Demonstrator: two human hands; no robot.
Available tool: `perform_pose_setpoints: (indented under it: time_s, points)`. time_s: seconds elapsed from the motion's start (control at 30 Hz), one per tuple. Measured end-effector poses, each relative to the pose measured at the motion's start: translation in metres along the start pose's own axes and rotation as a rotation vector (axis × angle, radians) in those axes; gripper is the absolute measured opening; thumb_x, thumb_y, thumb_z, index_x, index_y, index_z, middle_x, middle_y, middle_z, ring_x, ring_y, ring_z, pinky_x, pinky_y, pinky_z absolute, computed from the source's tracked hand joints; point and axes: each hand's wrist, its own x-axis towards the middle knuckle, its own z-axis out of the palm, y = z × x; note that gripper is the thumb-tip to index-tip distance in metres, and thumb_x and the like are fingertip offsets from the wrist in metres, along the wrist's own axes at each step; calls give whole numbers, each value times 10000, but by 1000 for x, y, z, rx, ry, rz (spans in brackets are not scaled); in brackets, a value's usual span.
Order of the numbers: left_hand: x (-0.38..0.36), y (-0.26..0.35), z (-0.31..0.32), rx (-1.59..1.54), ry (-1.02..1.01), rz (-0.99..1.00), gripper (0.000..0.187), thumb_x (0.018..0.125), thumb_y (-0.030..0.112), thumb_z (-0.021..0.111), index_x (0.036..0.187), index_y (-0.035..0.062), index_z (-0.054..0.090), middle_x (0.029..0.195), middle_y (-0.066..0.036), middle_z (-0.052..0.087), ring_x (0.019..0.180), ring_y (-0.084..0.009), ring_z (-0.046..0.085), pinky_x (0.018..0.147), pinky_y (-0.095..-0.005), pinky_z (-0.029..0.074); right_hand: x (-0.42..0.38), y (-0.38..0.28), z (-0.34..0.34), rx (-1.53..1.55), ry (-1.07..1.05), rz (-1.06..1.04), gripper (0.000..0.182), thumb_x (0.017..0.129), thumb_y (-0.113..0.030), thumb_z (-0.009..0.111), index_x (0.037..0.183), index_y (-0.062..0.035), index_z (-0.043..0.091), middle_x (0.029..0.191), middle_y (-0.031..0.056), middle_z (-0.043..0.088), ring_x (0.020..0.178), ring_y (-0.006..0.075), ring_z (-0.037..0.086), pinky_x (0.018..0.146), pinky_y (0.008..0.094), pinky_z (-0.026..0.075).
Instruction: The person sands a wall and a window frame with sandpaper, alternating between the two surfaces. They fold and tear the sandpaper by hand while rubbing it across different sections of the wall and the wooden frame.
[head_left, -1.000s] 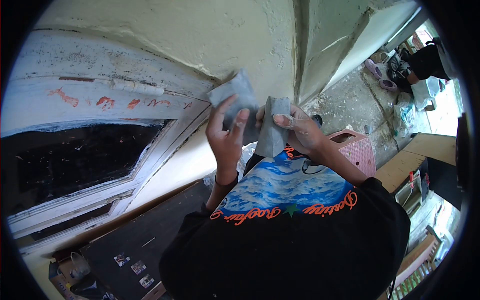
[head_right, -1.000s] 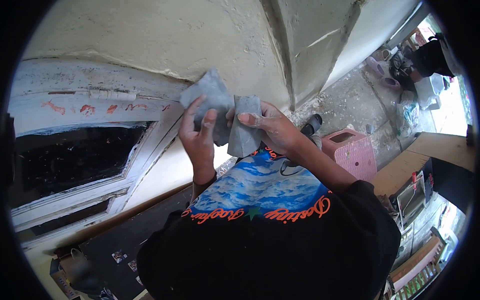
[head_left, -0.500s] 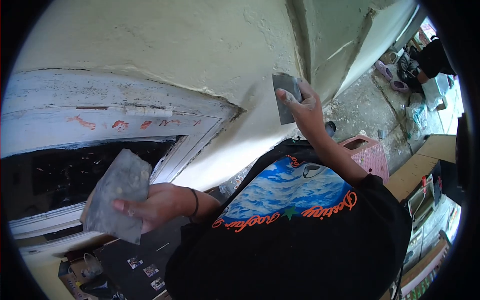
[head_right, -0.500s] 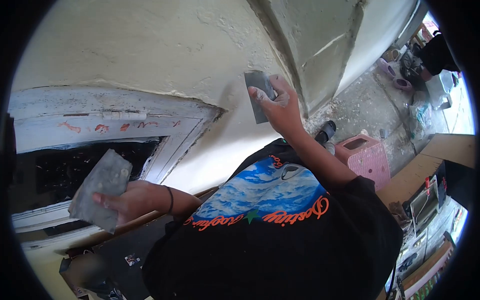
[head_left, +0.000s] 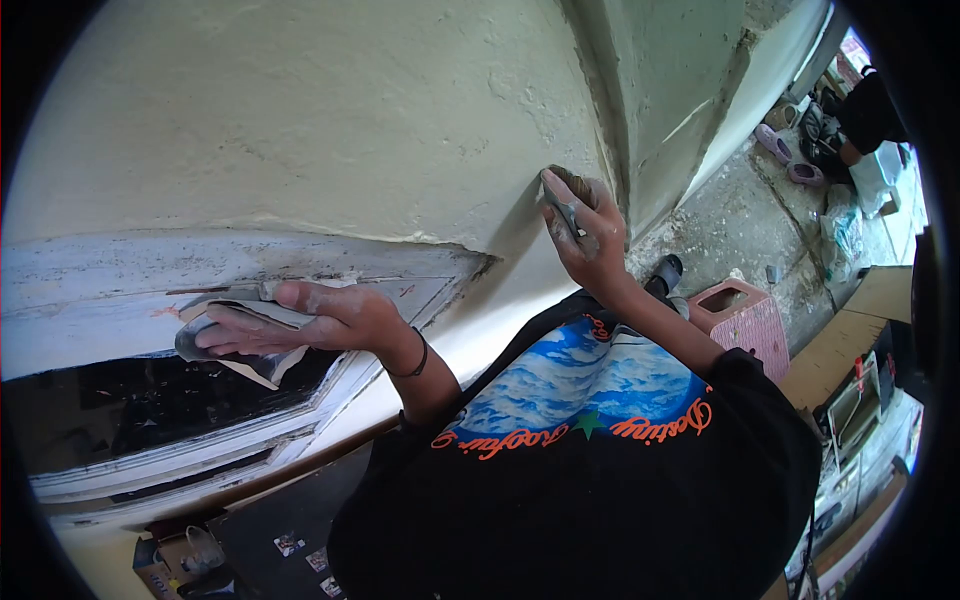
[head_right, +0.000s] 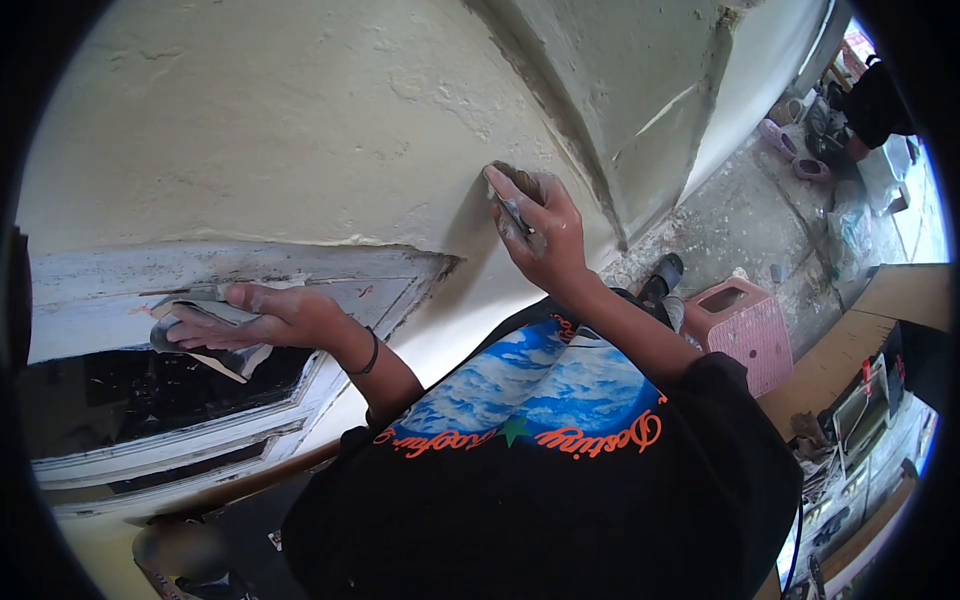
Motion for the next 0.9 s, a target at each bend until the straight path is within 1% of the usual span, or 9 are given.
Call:
perform_pose_setpoints:
  time_s: [0.03, 0.17, 0.2, 0.23, 0.33, 0.53, 0.67, 0.77, 0.9]
  points:
    - [0, 2, 1, 26, 5, -26, 675, 941, 436, 345, 1394, -12, 121, 1468, -207, 52, 1369, -309, 46, 1100, -424, 101, 1, -1, -2, -11, -2, -18, 471, 700, 32, 649, 1148, -106, 607, 911, 124, 569, 736, 246, 560, 654, 316, 469]
    - [-1, 1, 1, 4, 16, -33, 667, 946, 412, 349, 1389, -27, 114, 1467, -208, 57, 1366, -301, 63, 1098, -414, 110, 11, -25, -1, -7, -84, -120, 455, 688, 23, 667, 1121, -113, 624, 831, 95, 556, 682, 227, 535, 594, 318, 452]
    - [-1, 1, 1, -7, 18, -33, 664, 947, 404, 350, 1388, -32, 112, 1467, -208, 58, 1365, -298, 68, 1098, -410, 113, 12, -31, 2, 2, -117, -168, 501, 632, 26, 678, 1110, -117, 631, 800, 82, 539, 667, 222, 521, 587, 312, 452]
    - [-1, 1, 1, -23, 22, -34, 662, 949, 396, 351, 1387, -38, 110, 1466, -208, 60, 1364, -296, 74, 1097, -407, 116, 11, -32, 8, 16, -130, -169, 501, 632, 26, 678, 1110, -117, 631, 800, 82, 539, 667, 222, 521, 587, 312, 452]
    - [-3, -1, 3, -88, 33, -38, 654, 953, 372, 355, 1383, -53, 104, 1466, -209, 65, 1361, -288, 90, 1095, -396, 125, 8, -37, 20, 44, -225, -233, 600, 520, 16, 680, 1103, -123, 636, 814, 79, 535, 680, 223, 519, 585, 321, 460]
    - [-7, -7, 6, -259, 43, -44, 640, 962, 324, 362, 1374, -85, 91, 1464, -211, 75, 1354, -272, 124, 1092, -375, 142, 17, -48, 35, 22, -140, -436, 604, 489, -45, 706, 1084, -136, 647, 843, 63, 529, 715, 228, 513, 607, 328, 456]
    - [-12, -13, 10, -375, 46, -48, 634, 966, 300, 366, 1370, -100, 85, 1464, -212, 80, 1351, -264, 140, 1090, -364, 151, 13, -50, 42, -14, -105, -427, 594, 488, -69, 703, 1075, -145, 651, 863, 51, 525, 762, 224, 508, 644, 332, 438]
    - [-15, -23, 12, -427, 44, -122, 649, 963, 324, 369, 1366, -106, 96, 1458, -220, 93, 1336, -267, 186, 1075, -365, 203, 10, -48, 43, -53, -146, -425, 581, 492, -83, 700, 1067, -155, 655, 872, 39, 520, 796, 216, 501, 670, 332, 416]
    - [-2, -24, 8, -189, 66, 97, 577, 965, 364, 258, 1382, -29, 192, 1452, -255, 65, 1353, -363, 62, 1079, -493, 71, 13, -51, 41, -70, -140, -436, 560, 507, -93, 692, 1062, -159, 657, 868, 31, 514, 795, 214, 494, 684, 331, 394]
